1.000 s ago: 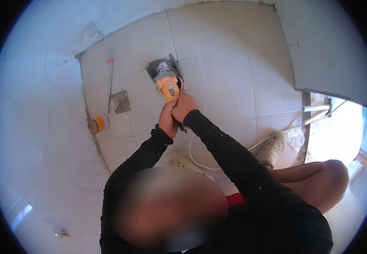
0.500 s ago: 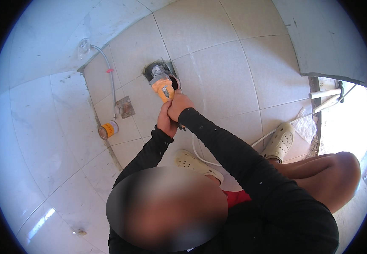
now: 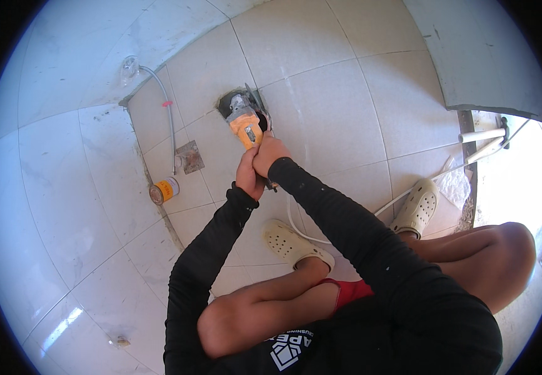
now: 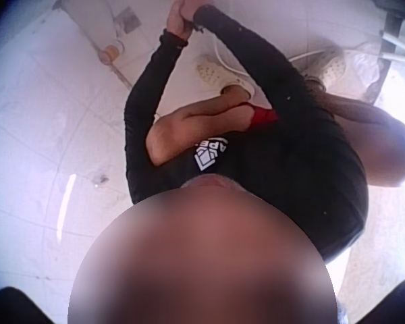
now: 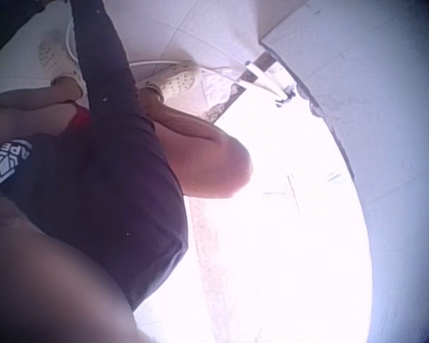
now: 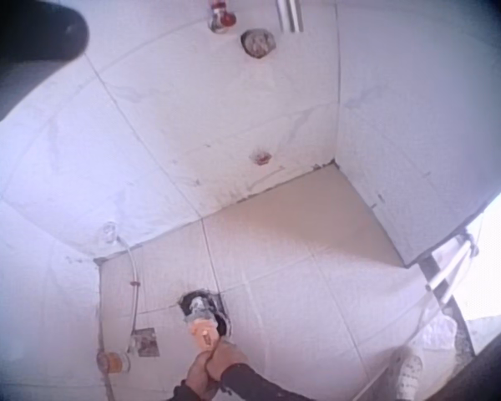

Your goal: The person picks up an angle grinder, walks to a tiled area, and sits on the floor. They then use the angle grinder to cut around a circular pipe opening in the floor, repeatedly grinding the tile and clearing debris by hand.

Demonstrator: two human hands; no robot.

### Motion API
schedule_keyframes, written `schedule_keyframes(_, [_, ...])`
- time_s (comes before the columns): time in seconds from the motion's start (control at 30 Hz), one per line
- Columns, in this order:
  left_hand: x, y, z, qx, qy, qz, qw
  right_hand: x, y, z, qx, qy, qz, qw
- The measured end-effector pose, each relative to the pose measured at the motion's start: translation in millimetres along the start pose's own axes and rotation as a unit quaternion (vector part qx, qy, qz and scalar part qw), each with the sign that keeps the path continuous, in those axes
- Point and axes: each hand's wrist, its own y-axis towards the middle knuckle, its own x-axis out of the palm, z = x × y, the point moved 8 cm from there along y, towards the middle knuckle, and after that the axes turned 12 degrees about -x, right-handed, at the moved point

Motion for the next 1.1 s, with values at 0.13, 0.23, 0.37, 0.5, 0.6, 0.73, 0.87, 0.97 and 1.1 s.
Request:
schedule_keyframes(0.13, [1.3,0.7,1.2,0.002,0.009,-0.009,1.0,0.7,1.0,0.3,-0.002,-0.003,0.003,1.0])
schedule_keyframes(0.23, [1.1,1.7,1.9,0.001,0.013,-0.009,1.0,0.3,1.3,-0.7,-0.005,0.002,0.007,1.0])
schedule_keyframes(0.37, [0.8,2.3,2.6,0.007,0.016,-0.007,1.0,-0.2,1.1,-0.9,-0.007,0.007,0.008,1.0])
schedule_keyframes(0.5, [0.8,2.8,4.1,0.013,0.022,-0.007,1.0,0.5,2.1,-0.2,-0.013,0.011,0.014,1.0])
schedule_keyframes(0.6, [-0.2,4.0,5.0,0.012,0.028,-0.002,1.0,3.4,4.5,3.3,-0.005,0.003,0.007,1.0])
schedule_keyframes(0.73, [-2.2,5.5,7.4,0.021,0.041,0.01,0.999,6.9,8.4,7.3,-0.001,-0.003,0.002,1.0])
schedule_keyframes(0.87, [-4.7,8.5,8.9,0.026,0.046,0.011,0.999,7.9,10.1,8.7,-0.013,0.007,0.011,1.0])
schedule_keyframes(0.97, [-8.2,10.5,9.7,0.032,0.055,0.02,0.998,7.6,9.4,9.2,-0.024,0.021,0.02,0.999])
schedule_keyframes(1.1, [-11.1,12.0,9.7,0.04,0.063,0.024,0.997,7.2,8.9,10.6,-0.031,0.034,0.028,0.999])
